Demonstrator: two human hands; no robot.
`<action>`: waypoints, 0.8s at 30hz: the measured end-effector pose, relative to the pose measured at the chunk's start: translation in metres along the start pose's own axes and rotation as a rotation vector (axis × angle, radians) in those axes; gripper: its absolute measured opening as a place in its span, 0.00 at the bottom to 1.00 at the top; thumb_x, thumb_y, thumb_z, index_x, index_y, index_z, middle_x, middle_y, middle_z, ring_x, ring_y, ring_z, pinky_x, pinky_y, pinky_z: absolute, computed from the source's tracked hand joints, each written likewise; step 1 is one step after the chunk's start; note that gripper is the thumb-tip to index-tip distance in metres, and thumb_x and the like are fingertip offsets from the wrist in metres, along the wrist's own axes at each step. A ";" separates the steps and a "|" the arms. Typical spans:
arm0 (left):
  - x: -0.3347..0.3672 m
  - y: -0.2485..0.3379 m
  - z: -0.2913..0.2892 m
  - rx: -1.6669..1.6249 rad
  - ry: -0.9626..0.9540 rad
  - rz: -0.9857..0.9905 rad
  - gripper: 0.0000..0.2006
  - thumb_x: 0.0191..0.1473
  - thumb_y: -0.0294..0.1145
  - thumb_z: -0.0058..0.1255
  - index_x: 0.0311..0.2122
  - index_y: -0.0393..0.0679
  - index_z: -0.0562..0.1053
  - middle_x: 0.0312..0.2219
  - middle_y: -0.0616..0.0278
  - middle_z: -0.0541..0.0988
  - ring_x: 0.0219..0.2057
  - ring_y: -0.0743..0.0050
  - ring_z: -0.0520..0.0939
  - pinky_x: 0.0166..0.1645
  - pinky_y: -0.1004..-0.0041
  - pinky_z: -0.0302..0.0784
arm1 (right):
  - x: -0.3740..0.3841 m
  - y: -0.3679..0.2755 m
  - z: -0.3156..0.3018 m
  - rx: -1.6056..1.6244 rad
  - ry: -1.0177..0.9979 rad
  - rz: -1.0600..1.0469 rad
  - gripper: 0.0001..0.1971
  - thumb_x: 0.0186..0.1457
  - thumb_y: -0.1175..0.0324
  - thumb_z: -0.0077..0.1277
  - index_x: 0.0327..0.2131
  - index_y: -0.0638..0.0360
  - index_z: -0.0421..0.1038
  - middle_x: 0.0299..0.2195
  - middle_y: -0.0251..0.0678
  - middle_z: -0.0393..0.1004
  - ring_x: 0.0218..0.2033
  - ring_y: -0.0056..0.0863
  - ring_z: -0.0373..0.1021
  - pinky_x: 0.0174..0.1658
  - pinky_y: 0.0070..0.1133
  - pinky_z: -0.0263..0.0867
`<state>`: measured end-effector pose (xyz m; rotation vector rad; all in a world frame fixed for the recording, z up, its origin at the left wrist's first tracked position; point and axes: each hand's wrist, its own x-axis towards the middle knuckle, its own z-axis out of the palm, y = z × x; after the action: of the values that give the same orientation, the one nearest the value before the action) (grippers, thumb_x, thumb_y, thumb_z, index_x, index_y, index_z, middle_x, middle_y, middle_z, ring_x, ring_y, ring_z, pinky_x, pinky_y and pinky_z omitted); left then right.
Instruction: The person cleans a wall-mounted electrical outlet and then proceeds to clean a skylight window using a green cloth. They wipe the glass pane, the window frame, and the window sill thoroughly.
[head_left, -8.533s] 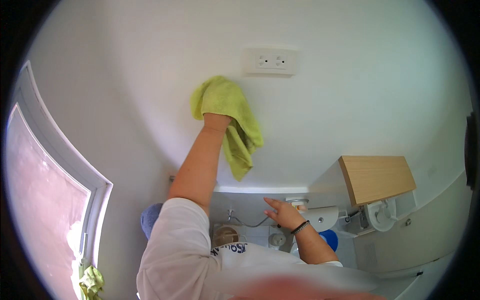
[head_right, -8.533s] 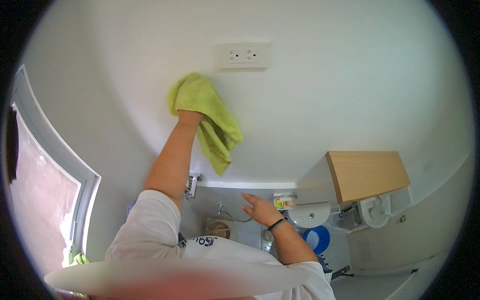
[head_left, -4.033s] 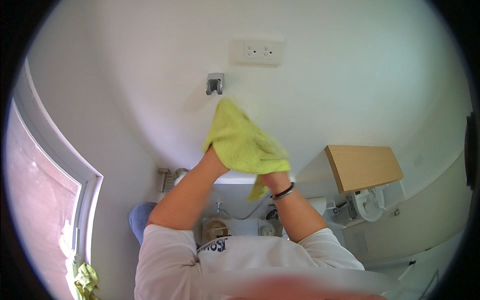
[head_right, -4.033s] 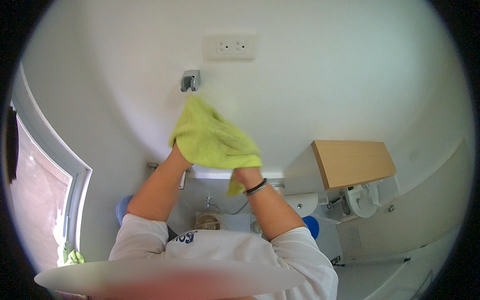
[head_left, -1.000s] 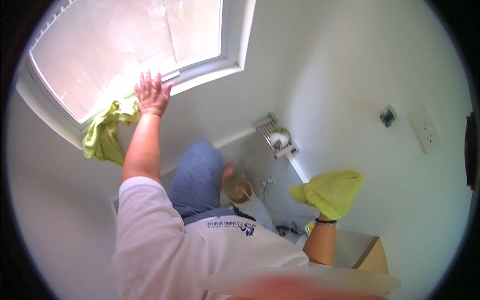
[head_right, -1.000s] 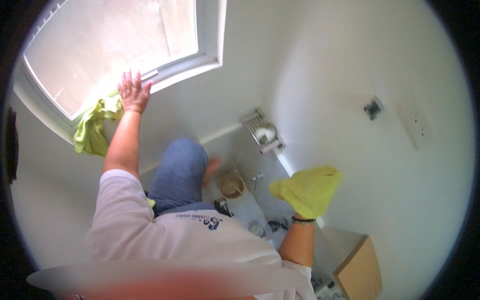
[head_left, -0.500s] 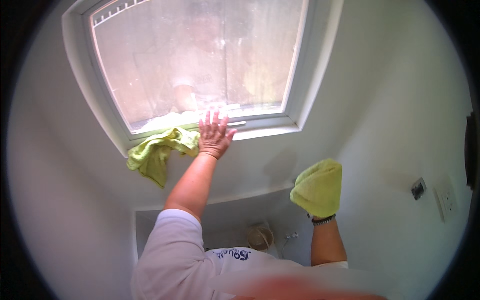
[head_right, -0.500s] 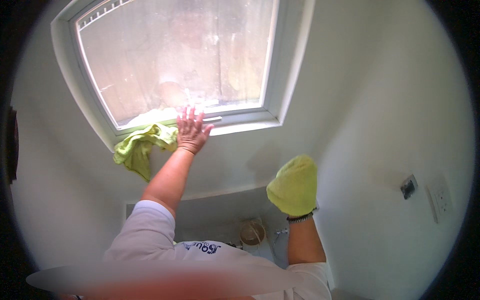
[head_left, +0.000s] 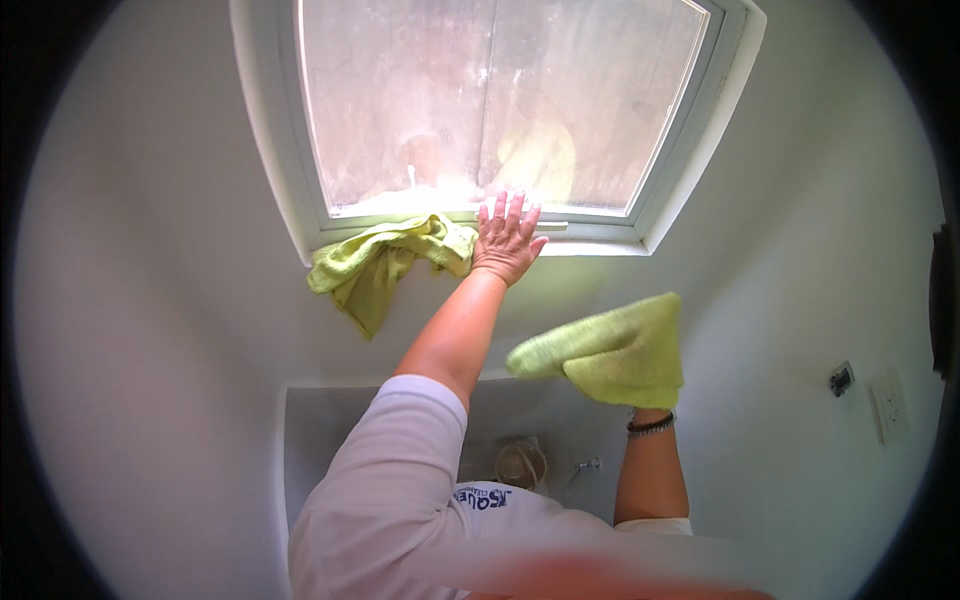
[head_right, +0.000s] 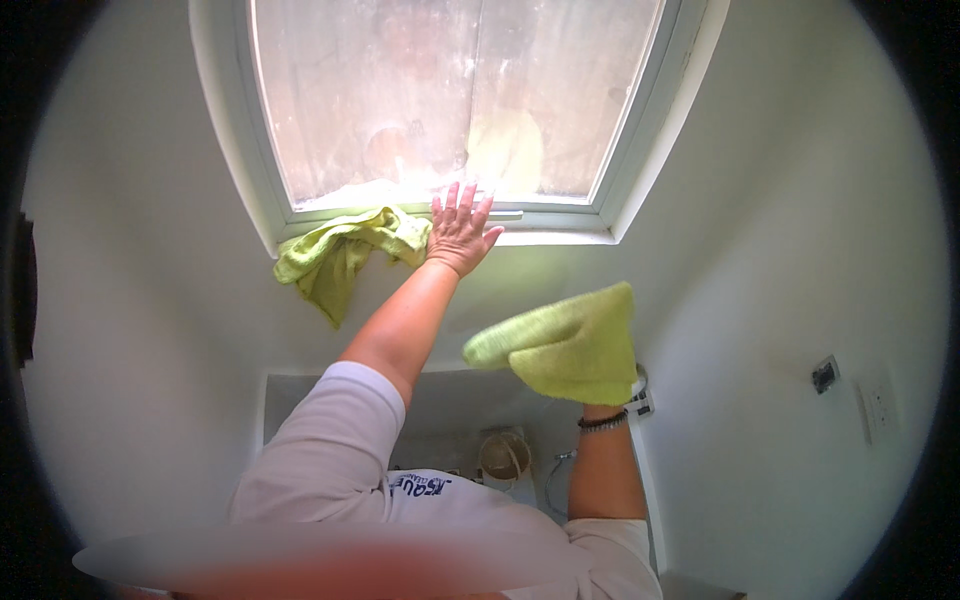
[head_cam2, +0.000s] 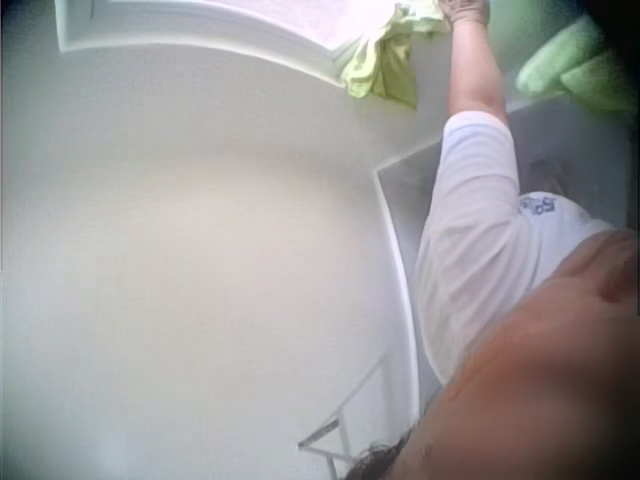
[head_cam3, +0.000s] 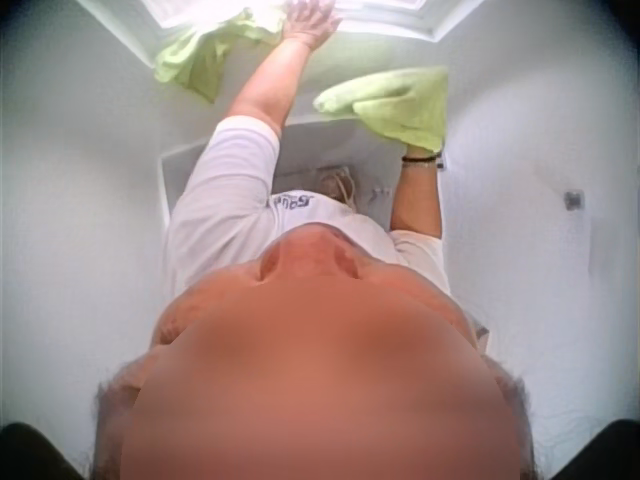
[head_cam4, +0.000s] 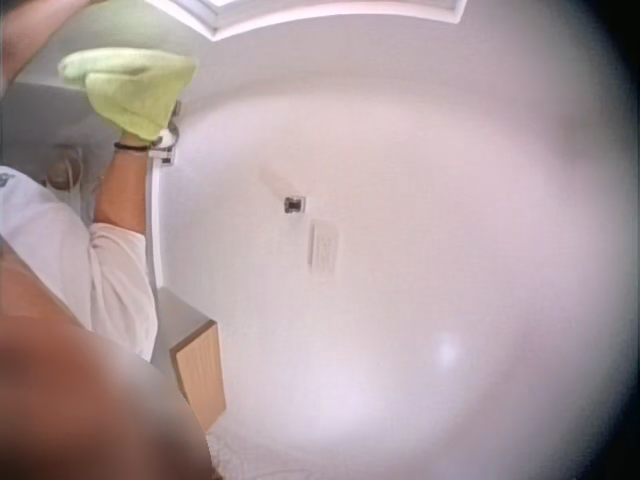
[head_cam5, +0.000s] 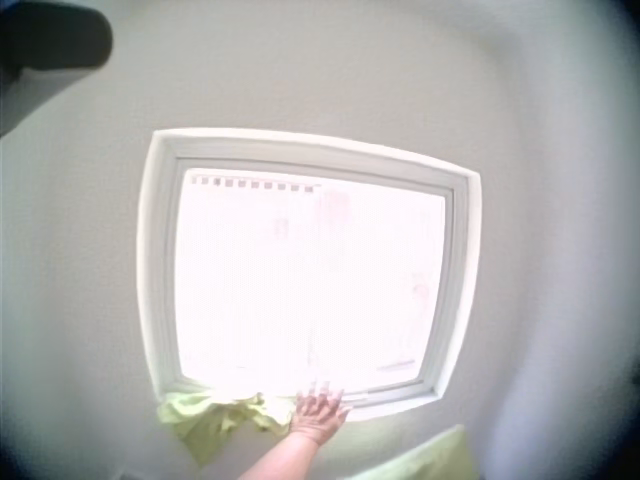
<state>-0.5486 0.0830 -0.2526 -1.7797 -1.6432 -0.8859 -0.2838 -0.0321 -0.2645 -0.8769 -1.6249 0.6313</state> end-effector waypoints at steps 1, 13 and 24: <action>-0.003 -0.003 0.001 -0.037 0.031 0.010 0.31 0.44 0.53 0.45 0.53 0.57 0.52 0.54 0.57 0.46 0.57 0.53 0.43 0.56 0.47 0.37 | -0.016 0.002 -0.008 -0.223 0.014 -0.065 0.23 0.52 0.64 0.44 0.50 0.60 0.53 0.46 0.40 0.61 0.48 0.31 0.58 0.52 0.24 0.55; -0.055 -0.097 -0.129 -0.034 -0.334 -0.122 0.24 0.41 0.44 0.50 0.45 0.52 0.62 0.41 0.55 0.65 0.46 0.56 0.64 0.49 0.53 0.56 | -0.097 -0.079 -0.088 -0.956 0.266 -0.087 0.31 0.38 0.59 0.52 0.46 0.62 0.55 0.43 0.42 0.61 0.46 0.34 0.58 0.50 0.26 0.55; -0.052 -0.212 -0.194 0.193 0.502 0.040 0.23 0.34 0.35 0.56 0.39 0.49 0.63 0.32 0.60 0.65 0.36 0.62 0.66 0.41 0.63 0.62 | 0.056 -0.136 -0.014 0.587 -0.318 -0.146 0.16 0.51 0.57 0.37 0.39 0.56 0.62 0.35 0.34 0.65 0.37 0.26 0.62 0.43 0.24 0.60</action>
<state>-0.7799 -0.0784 -0.1786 -1.3188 -1.3107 -1.0179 -0.3042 -0.0663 -0.1221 -0.2331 -1.6271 1.1108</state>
